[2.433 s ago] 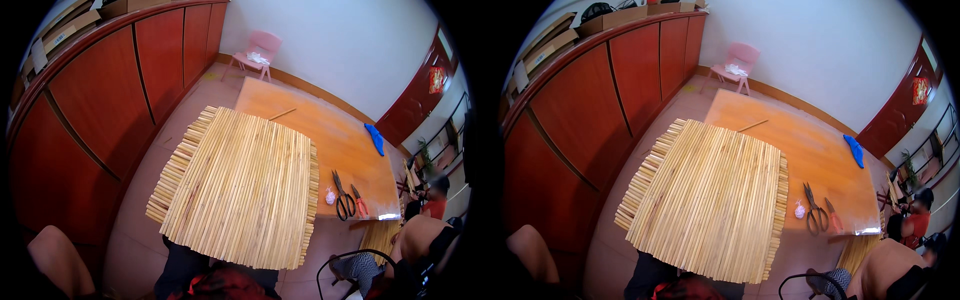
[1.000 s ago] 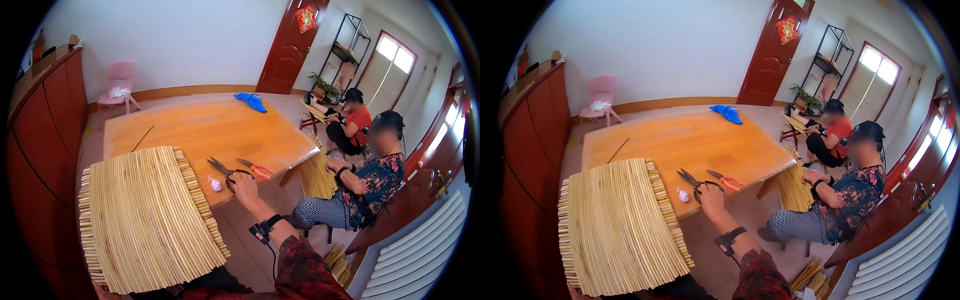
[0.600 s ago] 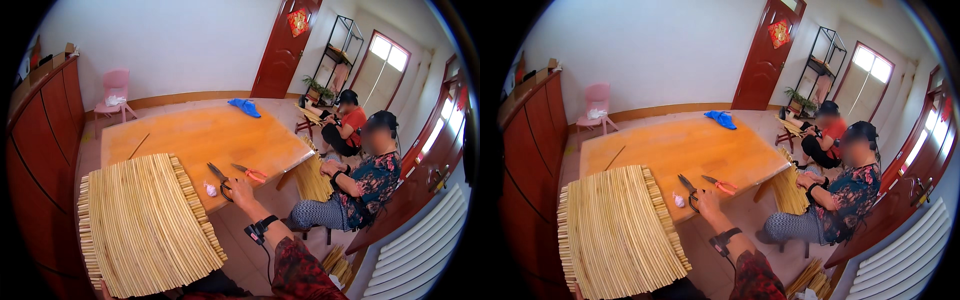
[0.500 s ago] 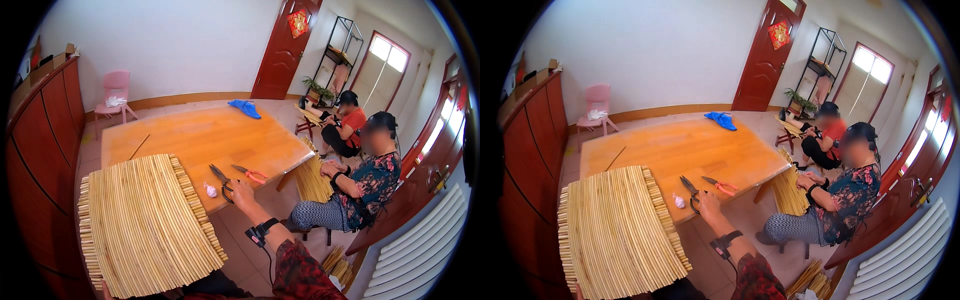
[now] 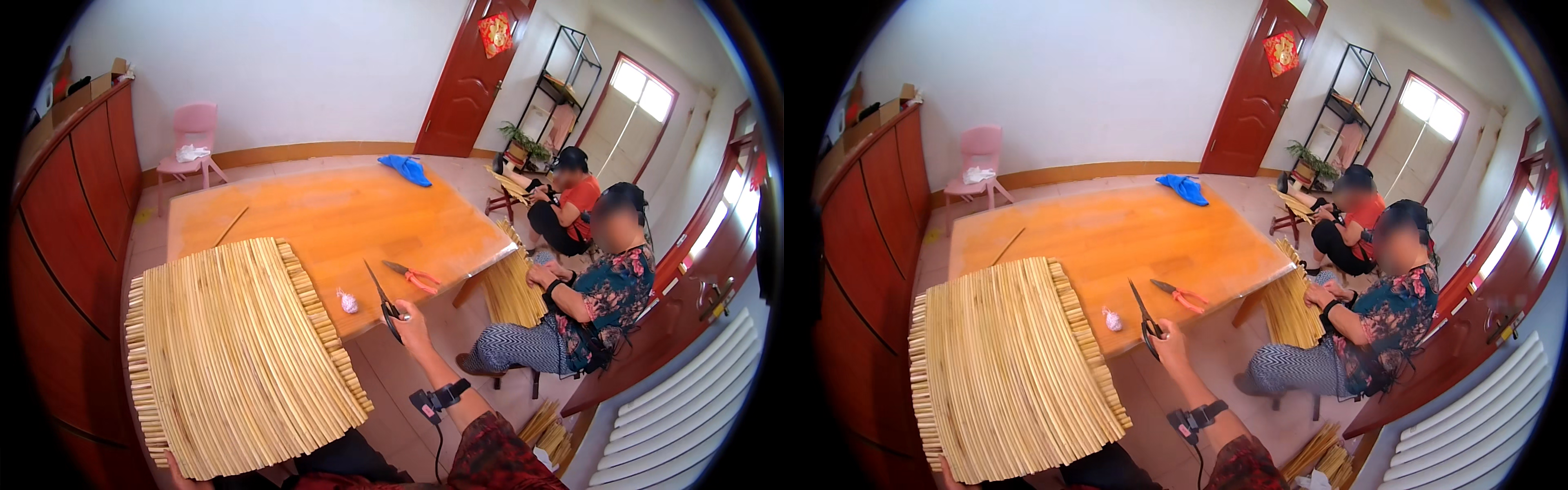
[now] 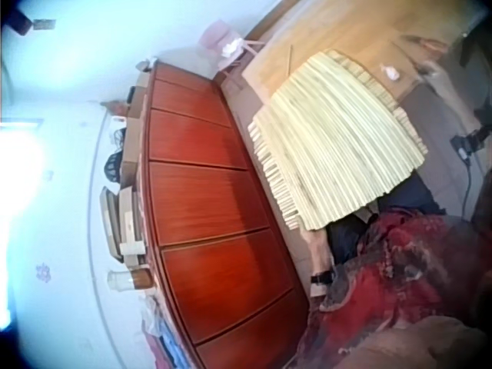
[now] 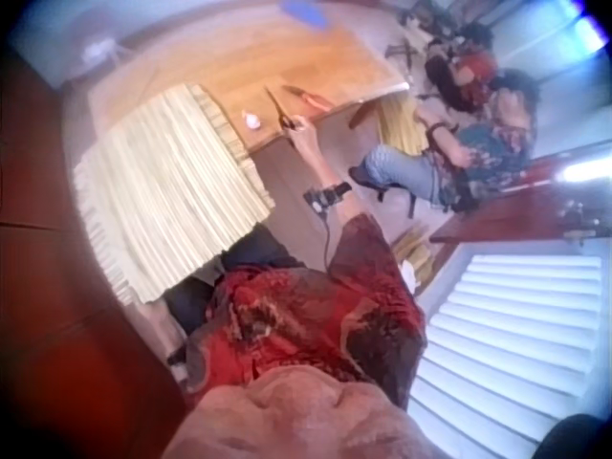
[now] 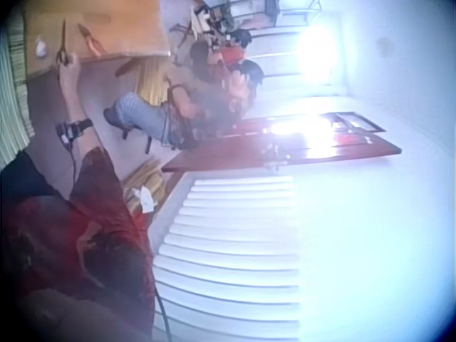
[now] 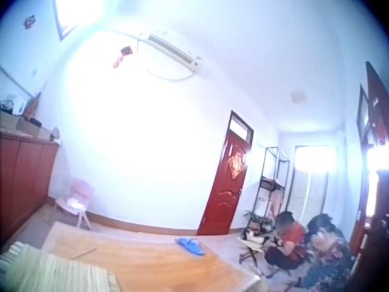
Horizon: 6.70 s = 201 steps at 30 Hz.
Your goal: The person weaves a straw mat by hand, threading string through dried stalks and trimming the edges with scissors.
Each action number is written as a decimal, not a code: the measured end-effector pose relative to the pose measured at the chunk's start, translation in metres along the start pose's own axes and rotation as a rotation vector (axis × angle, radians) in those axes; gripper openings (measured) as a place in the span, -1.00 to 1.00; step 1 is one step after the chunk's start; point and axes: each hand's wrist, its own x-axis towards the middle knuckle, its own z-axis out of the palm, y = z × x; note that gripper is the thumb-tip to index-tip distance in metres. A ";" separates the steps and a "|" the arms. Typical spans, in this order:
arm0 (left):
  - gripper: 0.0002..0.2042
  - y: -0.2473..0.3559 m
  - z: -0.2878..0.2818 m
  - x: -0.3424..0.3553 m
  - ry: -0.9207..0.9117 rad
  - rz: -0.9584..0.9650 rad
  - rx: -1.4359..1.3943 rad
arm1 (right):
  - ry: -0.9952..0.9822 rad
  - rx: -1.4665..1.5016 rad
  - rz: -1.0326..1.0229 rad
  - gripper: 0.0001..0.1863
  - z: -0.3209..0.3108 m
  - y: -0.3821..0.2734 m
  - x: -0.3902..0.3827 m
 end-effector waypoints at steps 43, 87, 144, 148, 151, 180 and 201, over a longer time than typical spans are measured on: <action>-0.50 -0.065 -0.042 0.020 -0.060 -0.548 -1.000 | -1.382 0.043 -0.034 -0.53 0.040 -0.045 -0.247; -0.67 -0.046 -0.033 -0.032 -0.024 -0.427 -0.816 | -1.083 0.310 -0.333 -0.49 0.051 -0.033 -0.218; -0.73 -0.081 0.011 0.029 -0.339 -0.524 -0.688 | -1.172 0.225 0.205 -0.58 0.100 -0.037 -0.251; -0.75 -0.081 0.011 0.030 -0.353 -0.525 -0.697 | -1.128 0.270 0.263 -0.66 0.119 -0.056 -0.256; -0.76 -0.087 0.014 0.032 -0.380 -0.512 -0.757 | -1.095 0.191 0.363 -0.65 0.130 -0.082 -0.260; -0.77 -0.085 0.016 0.036 -0.415 -0.522 -0.676 | -1.119 0.032 0.222 -0.57 0.139 -0.086 -0.255; -0.77 -0.086 0.012 0.036 -0.426 -0.537 -0.634 | -1.096 0.059 0.223 -0.62 0.140 -0.098 -0.248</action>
